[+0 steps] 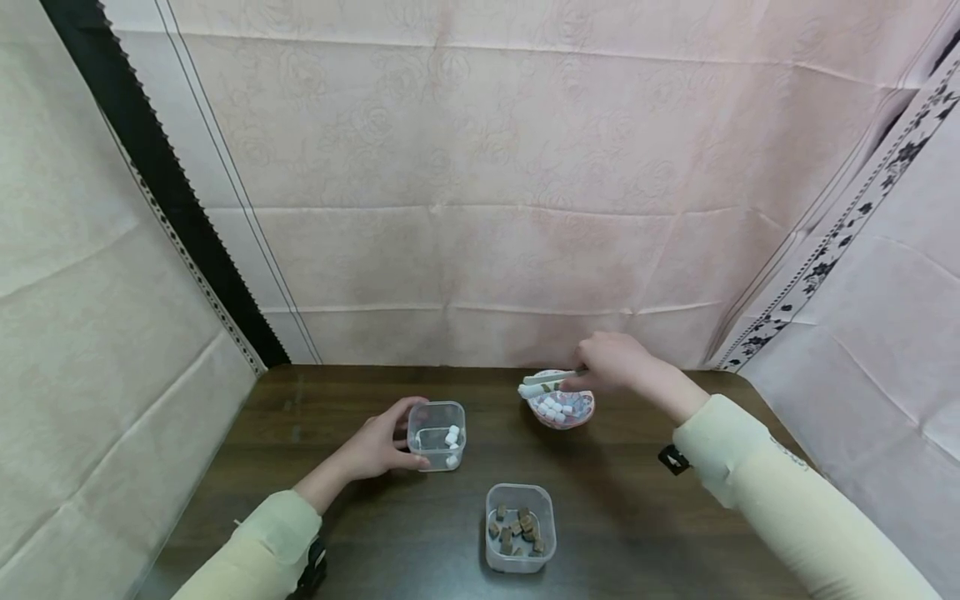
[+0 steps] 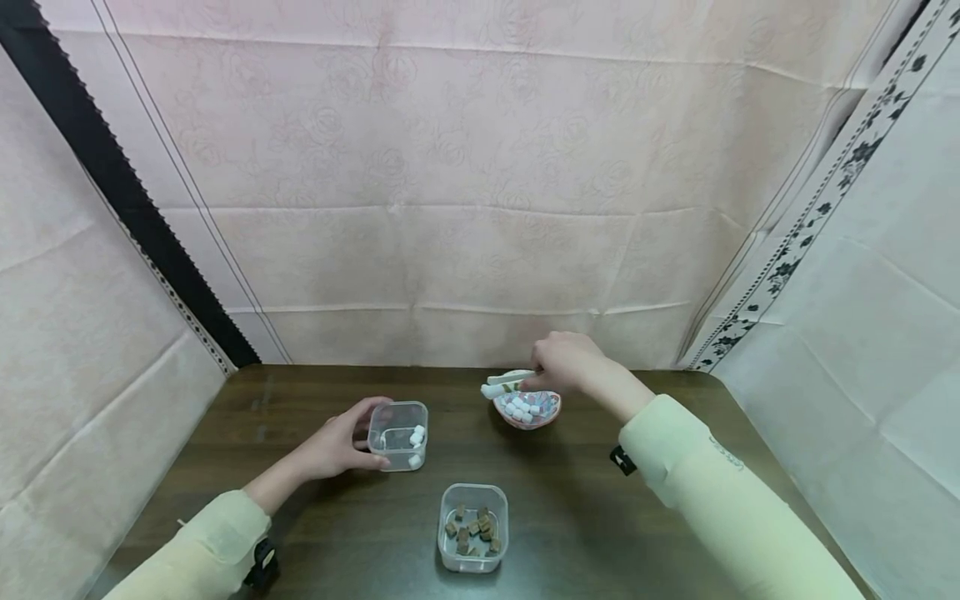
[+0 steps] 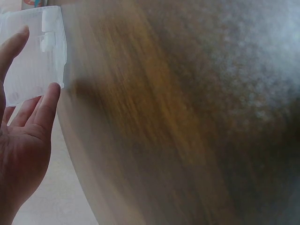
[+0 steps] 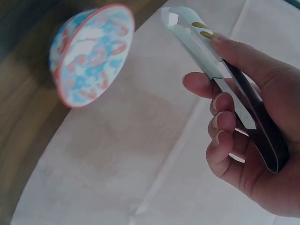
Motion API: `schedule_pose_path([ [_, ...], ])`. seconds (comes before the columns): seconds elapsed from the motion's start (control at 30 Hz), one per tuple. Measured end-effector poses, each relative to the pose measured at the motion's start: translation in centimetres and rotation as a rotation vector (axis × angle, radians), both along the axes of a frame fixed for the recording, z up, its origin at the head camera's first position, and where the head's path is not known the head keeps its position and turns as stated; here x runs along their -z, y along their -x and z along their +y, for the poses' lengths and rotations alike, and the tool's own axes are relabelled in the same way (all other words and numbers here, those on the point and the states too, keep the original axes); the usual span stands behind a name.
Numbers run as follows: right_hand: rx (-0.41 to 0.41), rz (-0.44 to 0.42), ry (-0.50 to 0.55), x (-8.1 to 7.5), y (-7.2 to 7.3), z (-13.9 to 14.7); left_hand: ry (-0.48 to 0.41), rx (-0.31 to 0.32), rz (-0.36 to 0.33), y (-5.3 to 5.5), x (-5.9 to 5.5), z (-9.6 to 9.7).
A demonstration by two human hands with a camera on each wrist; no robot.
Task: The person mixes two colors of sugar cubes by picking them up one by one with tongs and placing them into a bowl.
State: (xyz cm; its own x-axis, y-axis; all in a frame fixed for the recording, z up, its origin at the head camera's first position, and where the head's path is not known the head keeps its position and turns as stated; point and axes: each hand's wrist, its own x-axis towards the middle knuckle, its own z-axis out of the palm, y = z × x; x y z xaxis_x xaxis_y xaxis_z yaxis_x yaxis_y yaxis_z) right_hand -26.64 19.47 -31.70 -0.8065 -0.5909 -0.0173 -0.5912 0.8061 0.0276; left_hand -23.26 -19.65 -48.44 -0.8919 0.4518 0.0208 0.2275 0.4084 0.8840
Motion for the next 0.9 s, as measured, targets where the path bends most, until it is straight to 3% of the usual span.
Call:
schedule_pose_path([
  [0.33, 0.081, -0.04, 0.021, 1.6, 1.1, 2.0, 0.018, -0.012, -0.008, -0.2, 0.0, 0.0],
  [0.57, 0.139, -0.065, -0.028, 2.7, 2.1, 2.3, 0.001, 0.01, 0.012, -0.1, -0.1, 0.0],
  [0.9, 0.152, -0.04, -0.075, 3.8, 3.0, 1.9, 0.005, 0.016, 0.019, -0.1, -0.2, 0.0],
])
